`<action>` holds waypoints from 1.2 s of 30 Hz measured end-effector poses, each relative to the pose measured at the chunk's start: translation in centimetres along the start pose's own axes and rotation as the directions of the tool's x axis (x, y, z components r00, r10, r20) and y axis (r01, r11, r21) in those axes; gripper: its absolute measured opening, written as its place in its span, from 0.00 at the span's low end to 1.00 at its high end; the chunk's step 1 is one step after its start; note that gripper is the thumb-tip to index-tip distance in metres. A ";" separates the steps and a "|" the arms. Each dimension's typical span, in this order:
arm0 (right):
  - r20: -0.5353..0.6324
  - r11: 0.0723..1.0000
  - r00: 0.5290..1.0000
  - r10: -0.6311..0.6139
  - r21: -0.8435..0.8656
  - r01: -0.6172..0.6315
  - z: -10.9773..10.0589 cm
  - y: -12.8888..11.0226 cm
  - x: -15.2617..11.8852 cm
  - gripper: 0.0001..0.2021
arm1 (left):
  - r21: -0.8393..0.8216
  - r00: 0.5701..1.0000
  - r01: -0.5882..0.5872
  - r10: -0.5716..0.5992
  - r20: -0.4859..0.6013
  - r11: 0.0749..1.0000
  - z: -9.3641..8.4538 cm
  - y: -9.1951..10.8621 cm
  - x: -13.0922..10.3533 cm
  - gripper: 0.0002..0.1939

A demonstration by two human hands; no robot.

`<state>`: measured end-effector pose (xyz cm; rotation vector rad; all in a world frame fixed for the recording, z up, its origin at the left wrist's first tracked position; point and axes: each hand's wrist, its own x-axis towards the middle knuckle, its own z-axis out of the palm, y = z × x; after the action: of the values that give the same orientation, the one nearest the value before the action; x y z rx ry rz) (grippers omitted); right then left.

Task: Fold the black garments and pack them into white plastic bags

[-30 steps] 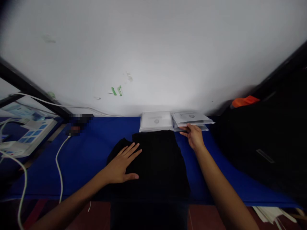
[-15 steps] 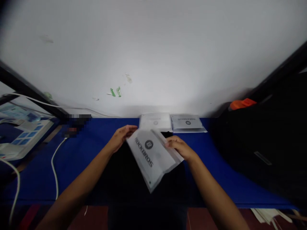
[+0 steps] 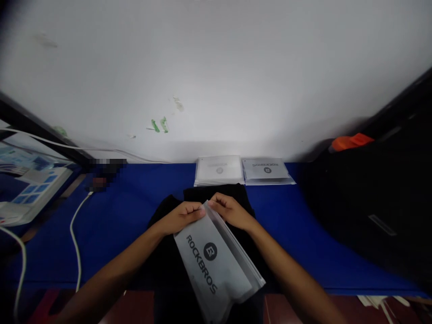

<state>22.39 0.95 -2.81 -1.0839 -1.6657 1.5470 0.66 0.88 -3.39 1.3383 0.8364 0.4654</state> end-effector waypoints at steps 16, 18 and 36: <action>0.079 0.999 0.997 0.004 0.037 -0.006 -2.2 0.3 -2.4 0.17 | 0.004 0.887 -0.069 0.063 -0.457 0.998 -5.2 0.7 -1.0 0.24; 0.143 0.991 0.988 0.061 0.111 -0.077 -2.7 0.4 -3.0 0.16 | -0.024 0.863 -0.069 0.047 -0.504 0.997 -6.4 0.9 -1.4 0.24; 0.257 0.998 0.964 -0.067 0.012 0.066 -0.2 0.6 -1.8 0.23 | 0.231 0.970 -0.084 0.133 -0.202 0.969 -0.4 0.8 -1.0 0.22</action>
<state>23.52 -0.53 -3.20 -0.8436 -1.8489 1.7037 -0.15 0.59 -2.38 1.5638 1.0203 0.6273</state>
